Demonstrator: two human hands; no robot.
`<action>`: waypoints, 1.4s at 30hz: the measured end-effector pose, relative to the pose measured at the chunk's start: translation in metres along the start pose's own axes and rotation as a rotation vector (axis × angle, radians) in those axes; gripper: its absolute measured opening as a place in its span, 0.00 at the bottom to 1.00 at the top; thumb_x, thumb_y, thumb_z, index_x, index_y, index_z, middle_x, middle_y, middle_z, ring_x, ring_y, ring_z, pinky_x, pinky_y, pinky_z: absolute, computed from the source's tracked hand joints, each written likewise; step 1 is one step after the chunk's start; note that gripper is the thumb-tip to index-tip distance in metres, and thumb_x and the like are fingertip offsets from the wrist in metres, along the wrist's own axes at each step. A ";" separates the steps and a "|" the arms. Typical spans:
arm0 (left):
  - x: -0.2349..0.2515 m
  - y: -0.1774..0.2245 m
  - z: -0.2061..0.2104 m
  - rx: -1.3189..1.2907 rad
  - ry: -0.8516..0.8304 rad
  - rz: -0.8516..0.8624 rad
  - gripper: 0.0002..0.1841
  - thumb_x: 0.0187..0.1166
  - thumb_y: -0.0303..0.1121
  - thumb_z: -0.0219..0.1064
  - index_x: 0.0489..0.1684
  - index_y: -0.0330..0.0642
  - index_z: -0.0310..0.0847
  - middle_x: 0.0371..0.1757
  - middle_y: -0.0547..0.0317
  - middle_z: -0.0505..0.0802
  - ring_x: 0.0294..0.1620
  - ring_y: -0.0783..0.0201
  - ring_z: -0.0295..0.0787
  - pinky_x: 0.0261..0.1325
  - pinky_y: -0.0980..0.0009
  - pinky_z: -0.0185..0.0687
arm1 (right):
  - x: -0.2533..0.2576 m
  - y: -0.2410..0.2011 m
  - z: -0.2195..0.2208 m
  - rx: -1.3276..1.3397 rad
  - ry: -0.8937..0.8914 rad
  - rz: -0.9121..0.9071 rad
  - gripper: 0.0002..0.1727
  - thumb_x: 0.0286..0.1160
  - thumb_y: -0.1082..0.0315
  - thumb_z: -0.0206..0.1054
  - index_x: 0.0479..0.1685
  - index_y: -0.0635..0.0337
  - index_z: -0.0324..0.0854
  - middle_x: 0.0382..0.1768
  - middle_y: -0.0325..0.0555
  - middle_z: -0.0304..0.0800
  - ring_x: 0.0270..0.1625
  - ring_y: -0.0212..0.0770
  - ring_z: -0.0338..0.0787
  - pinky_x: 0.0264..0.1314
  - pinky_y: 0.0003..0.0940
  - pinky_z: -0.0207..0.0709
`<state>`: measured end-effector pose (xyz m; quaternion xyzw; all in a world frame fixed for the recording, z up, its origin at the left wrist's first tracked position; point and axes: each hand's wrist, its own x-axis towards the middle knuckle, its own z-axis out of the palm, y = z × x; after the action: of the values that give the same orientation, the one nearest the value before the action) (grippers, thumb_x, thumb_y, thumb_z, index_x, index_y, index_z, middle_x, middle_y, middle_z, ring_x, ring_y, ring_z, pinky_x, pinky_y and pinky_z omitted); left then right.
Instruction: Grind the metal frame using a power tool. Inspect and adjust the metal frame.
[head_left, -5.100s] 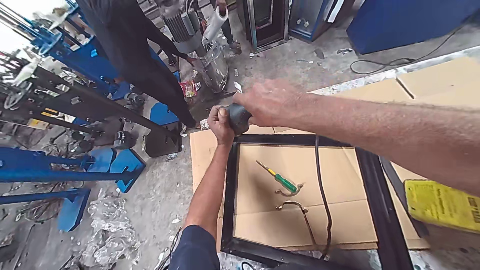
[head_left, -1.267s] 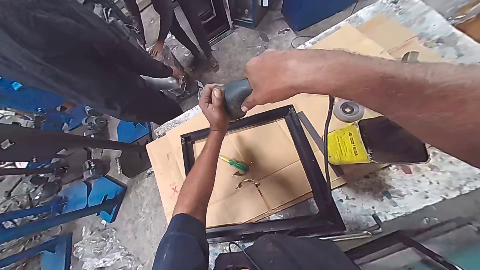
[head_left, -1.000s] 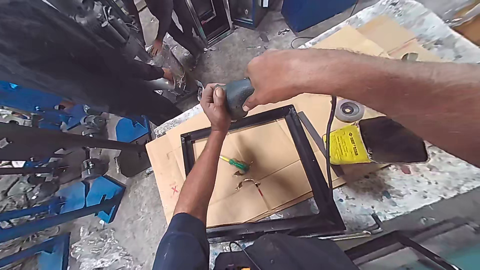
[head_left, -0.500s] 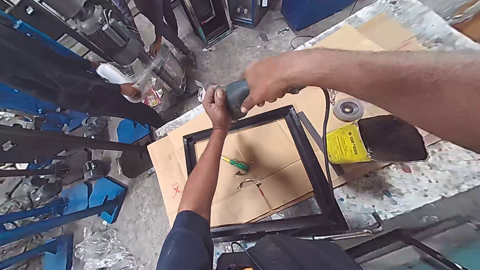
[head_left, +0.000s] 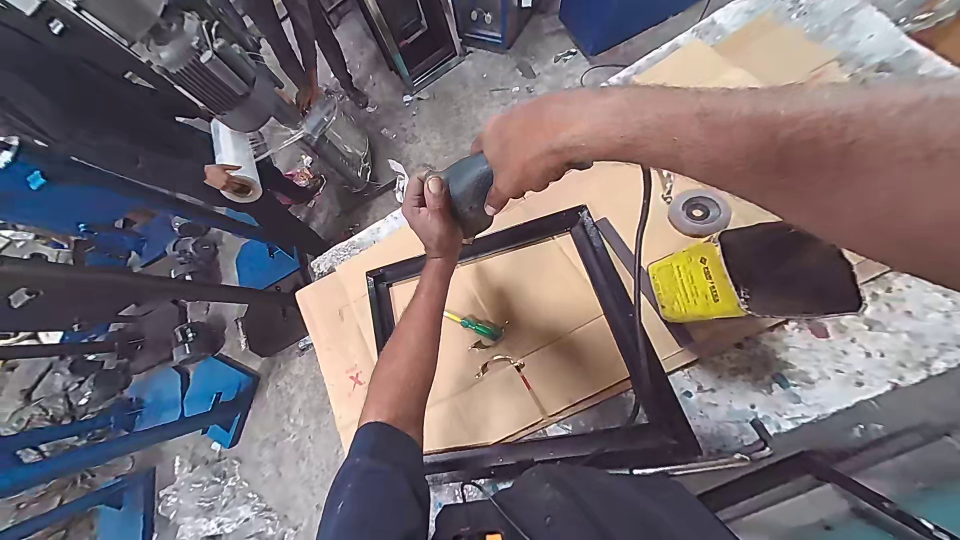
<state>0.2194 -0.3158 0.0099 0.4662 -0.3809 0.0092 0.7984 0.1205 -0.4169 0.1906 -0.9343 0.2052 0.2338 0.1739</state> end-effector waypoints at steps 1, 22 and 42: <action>0.000 0.000 0.000 -0.002 -0.003 -0.007 0.25 0.84 0.60 0.60 0.32 0.45 0.80 0.27 0.67 0.86 0.31 0.72 0.85 0.39 0.70 0.87 | 0.000 0.000 0.000 0.003 -0.001 0.006 0.19 0.71 0.52 0.80 0.49 0.56 0.86 0.21 0.45 0.84 0.19 0.42 0.80 0.24 0.45 0.76; 0.000 -0.006 -0.002 -0.020 -0.039 -0.025 0.25 0.84 0.60 0.61 0.29 0.47 0.78 0.24 0.68 0.84 0.28 0.72 0.84 0.37 0.70 0.86 | 0.004 0.003 0.007 0.023 0.010 0.028 0.21 0.69 0.51 0.81 0.50 0.57 0.87 0.22 0.46 0.85 0.21 0.43 0.82 0.25 0.46 0.78; -0.002 -0.009 -0.003 -0.008 -0.021 -0.051 0.26 0.82 0.63 0.62 0.28 0.49 0.79 0.25 0.69 0.84 0.28 0.73 0.83 0.37 0.70 0.86 | -0.007 0.009 0.024 -0.203 0.280 -0.140 0.42 0.57 0.46 0.86 0.74 0.50 0.77 0.39 0.55 0.88 0.42 0.62 0.90 0.38 0.66 0.80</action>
<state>0.2238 -0.3181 0.0009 0.4727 -0.3774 -0.0174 0.7961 0.1018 -0.4118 0.1722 -0.9825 0.1372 0.1083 0.0643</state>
